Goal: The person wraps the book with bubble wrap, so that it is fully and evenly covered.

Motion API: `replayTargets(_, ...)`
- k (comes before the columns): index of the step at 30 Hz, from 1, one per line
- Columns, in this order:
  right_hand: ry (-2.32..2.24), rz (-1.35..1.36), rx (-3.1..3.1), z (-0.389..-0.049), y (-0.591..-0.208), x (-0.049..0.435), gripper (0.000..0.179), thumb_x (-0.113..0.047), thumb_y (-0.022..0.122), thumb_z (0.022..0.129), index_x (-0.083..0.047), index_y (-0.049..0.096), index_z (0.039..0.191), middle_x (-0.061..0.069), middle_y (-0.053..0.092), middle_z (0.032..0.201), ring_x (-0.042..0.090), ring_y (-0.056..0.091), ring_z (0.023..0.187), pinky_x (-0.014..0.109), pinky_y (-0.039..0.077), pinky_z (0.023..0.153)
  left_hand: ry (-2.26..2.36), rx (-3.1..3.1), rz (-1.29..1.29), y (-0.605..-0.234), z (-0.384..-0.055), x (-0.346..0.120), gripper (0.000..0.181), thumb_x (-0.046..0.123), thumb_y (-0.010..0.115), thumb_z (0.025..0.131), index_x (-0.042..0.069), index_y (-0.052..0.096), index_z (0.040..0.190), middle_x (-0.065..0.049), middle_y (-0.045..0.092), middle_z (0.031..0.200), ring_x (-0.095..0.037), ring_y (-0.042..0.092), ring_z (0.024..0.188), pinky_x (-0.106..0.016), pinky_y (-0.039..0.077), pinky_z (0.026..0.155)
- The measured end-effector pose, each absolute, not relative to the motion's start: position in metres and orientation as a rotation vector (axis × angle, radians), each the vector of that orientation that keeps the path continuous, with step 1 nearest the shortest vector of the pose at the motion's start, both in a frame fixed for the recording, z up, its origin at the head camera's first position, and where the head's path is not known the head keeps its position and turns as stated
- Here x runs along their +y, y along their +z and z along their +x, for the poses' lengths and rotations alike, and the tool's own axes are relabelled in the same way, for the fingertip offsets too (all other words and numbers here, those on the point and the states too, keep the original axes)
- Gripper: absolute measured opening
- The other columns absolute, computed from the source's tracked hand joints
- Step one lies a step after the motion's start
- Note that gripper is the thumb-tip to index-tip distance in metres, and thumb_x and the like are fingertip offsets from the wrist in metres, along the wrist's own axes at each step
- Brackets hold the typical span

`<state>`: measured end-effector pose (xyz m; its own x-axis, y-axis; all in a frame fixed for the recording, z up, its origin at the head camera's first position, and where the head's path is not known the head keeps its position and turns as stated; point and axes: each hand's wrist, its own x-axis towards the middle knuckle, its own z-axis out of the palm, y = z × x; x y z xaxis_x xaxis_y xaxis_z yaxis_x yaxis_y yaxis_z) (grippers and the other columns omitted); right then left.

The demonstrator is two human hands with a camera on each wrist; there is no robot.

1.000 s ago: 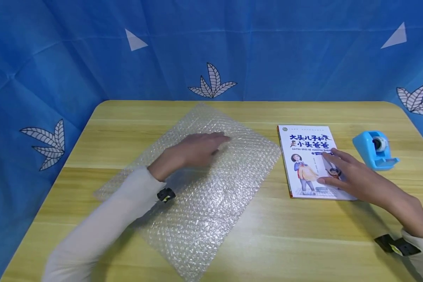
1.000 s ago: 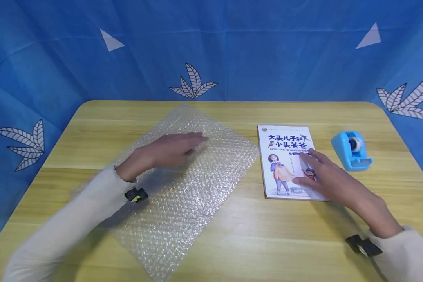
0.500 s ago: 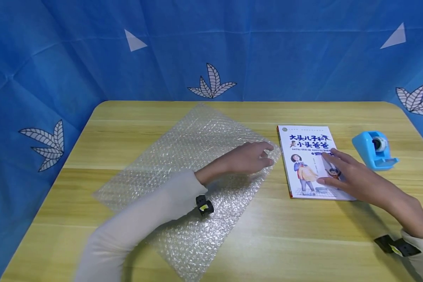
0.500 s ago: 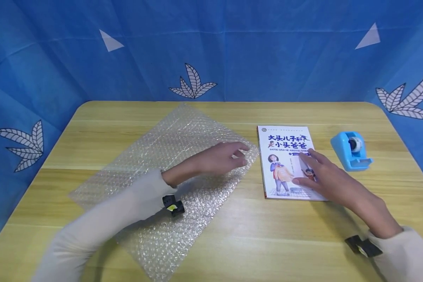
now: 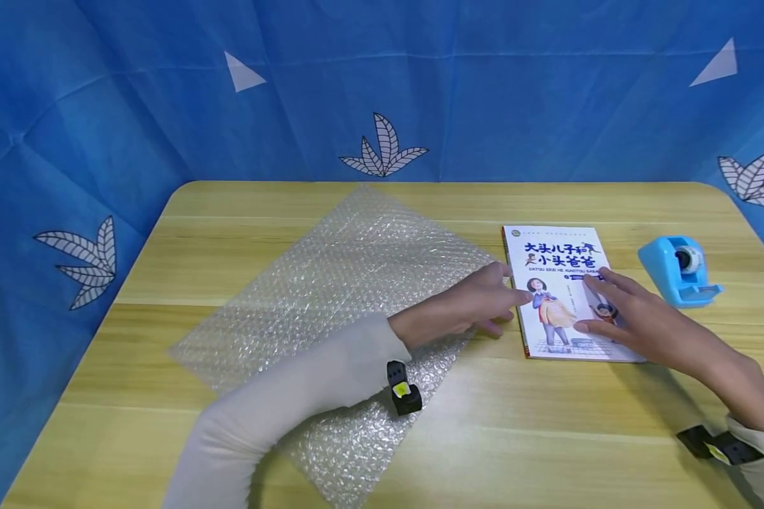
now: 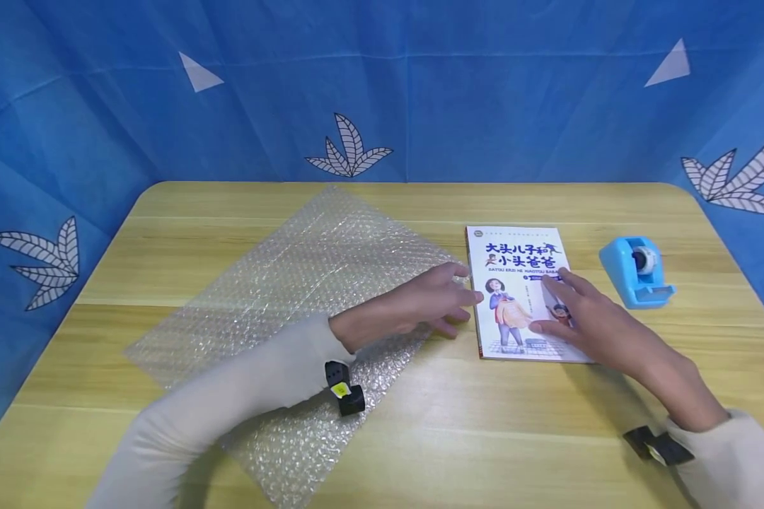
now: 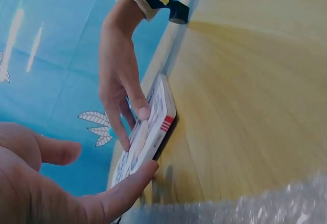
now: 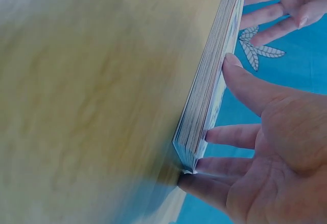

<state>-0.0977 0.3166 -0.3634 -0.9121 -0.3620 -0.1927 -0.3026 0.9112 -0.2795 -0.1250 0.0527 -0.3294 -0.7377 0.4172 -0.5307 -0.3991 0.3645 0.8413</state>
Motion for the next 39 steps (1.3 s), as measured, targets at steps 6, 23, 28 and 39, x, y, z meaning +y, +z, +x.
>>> replayTargets(6, -0.353, -0.5, 2.832, -0.097, -0.36, 0.315, 0.082, -0.037, 0.077, 0.095, 0.015, 0.043, 0.148, 0.048, 0.031, 0.15, 0.068, 0.036, 0.132, 0.074, 0.04, 0.1, 1.522, 1.845, -0.061, -0.329, -0.125, 0.058, 0.063, 0.017, 0.066, 0.103, 0.002, 0.037, 0.157, -0.021, 0.054, 0.145, -0.036, 0.066, 0.118, -0.044, 0.063, 0.076)
replayTargets(23, -0.448, -0.399, 2.78, -0.1, -0.359, 0.326, 0.087, -0.04, 0.079, 0.093, 0.015, 0.041, 0.15, 0.047, 0.027, 0.152, 0.067, 0.03, 0.136, 0.078, 0.034, 0.103, 1.847, 1.611, -0.183, -0.343, -0.123, 0.084, 0.045, -0.011, 0.066, 0.095, -0.009, 0.055, 0.138, -0.015, 0.063, 0.087, -0.028, 0.068, 0.084, -0.046, 0.062, 0.08)
replayTargets(28, -0.483, -0.403, 2.779, -0.099, -0.36, 0.329, 0.085, -0.039, 0.078, 0.094, 0.014, 0.042, 0.15, 0.047, 0.026, 0.153, 0.068, 0.029, 0.136, 0.08, 0.033, 0.101, 1.854, 1.676, -0.174, -0.346, -0.122, 0.097, 0.027, -0.004, 0.075, 0.093, 0.002, 0.064, 0.117, -0.009, 0.07, 0.087, -0.033, 0.076, 0.088, -0.042, 0.063, 0.074)
replayTargets(39, -0.64, -0.367, 2.766, -0.099, -0.358, 0.328, 0.085, -0.031, 0.075, 0.098, 0.017, 0.031, 0.153, 0.049, 0.025, 0.152, 0.067, 0.027, 0.138, 0.08, 0.031, 0.102, 1.847, 1.763, -0.077, -0.343, -0.122, 0.106, 0.074, -0.013, 0.062, 0.095, 0.022, 0.037, 0.155, -0.011, 0.063, 0.095, -0.027, 0.07, 0.075, -0.04, 0.063, 0.063)
